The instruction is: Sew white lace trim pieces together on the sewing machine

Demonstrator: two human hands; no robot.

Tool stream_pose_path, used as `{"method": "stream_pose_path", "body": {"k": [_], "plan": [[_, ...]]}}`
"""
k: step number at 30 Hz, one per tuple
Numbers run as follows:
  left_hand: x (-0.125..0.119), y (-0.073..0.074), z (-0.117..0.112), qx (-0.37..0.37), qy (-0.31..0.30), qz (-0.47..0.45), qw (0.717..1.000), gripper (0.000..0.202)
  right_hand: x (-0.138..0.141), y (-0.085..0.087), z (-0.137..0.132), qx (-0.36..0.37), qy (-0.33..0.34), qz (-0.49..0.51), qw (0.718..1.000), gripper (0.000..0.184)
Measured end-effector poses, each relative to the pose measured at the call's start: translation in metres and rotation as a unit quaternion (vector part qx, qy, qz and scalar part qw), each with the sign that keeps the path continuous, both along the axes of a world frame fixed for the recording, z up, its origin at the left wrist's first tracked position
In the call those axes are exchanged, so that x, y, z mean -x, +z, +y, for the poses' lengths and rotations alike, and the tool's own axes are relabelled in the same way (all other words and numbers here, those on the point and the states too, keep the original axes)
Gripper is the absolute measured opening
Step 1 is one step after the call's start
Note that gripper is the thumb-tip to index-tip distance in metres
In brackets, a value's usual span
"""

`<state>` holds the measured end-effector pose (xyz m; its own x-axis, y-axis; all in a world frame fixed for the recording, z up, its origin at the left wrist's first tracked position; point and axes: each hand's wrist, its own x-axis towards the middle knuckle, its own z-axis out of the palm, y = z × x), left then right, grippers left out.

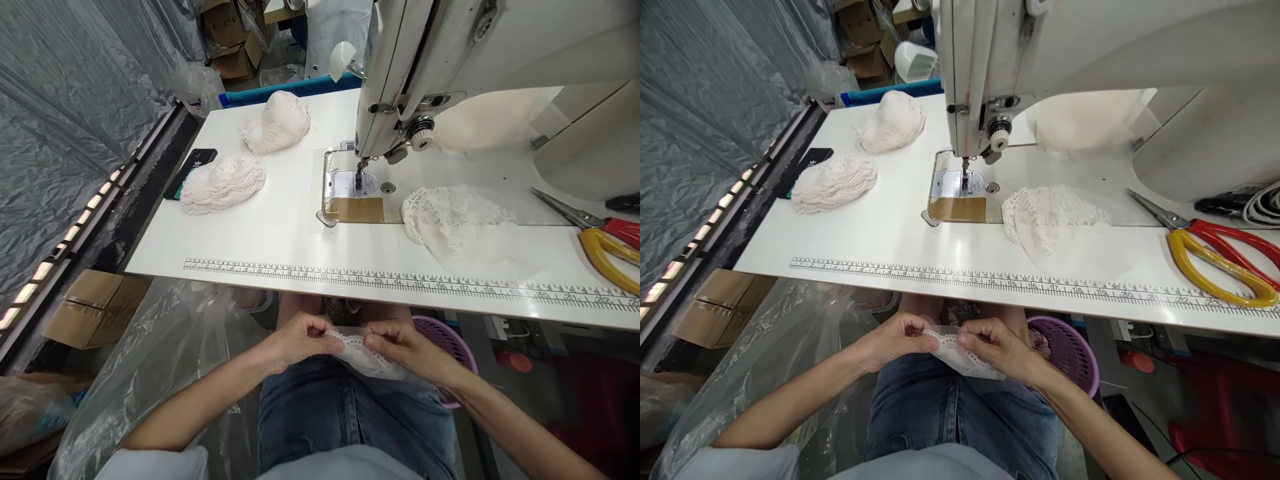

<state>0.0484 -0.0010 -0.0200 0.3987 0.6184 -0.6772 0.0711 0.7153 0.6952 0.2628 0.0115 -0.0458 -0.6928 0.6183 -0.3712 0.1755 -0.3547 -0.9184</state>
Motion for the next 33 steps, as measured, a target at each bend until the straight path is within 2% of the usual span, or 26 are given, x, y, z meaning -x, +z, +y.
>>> {"method": "stream_pose_path", "body": {"k": [5, 10, 15, 21, 25, 28, 33], "plan": [[0.002, 0.0, -0.001, -0.006, -0.018, 0.026, 0.999, 0.038, 0.0, 0.003, -0.001, 0.039, -0.006, 0.014, 0.999, 0.033], [0.001, -0.001, -0.001, -0.039, -0.034, 0.042, 0.998, 0.044, 0.001, 0.004, -0.002, 0.029, -0.022, 0.004, 0.999, 0.037], [-0.004, -0.006, -0.004, 0.011, -0.012, 0.001, 1.0, 0.042, 0.002, 0.001, -0.004, 0.0, -0.001, -0.002, 1.0, 0.042], [-0.008, -0.006, -0.005, 0.014, -0.014, 0.044, 0.999, 0.035, 0.001, -0.007, -0.007, -0.017, -0.014, 0.0, 1.0, 0.042], [-0.006, -0.003, -0.003, 0.008, -0.014, 0.042, 0.999, 0.032, -0.003, -0.008, -0.007, 0.027, -0.009, 0.035, 0.999, 0.036], [-0.003, -0.004, -0.004, -0.001, -0.015, -0.005, 1.0, 0.026, -0.007, -0.007, -0.007, 0.066, 0.013, 0.056, 0.996, 0.028], [0.002, -0.008, -0.006, 0.059, -0.017, -0.045, 0.997, 0.028, -0.018, -0.009, -0.006, 0.083, 0.046, 0.068, 0.993, 0.022]]}}
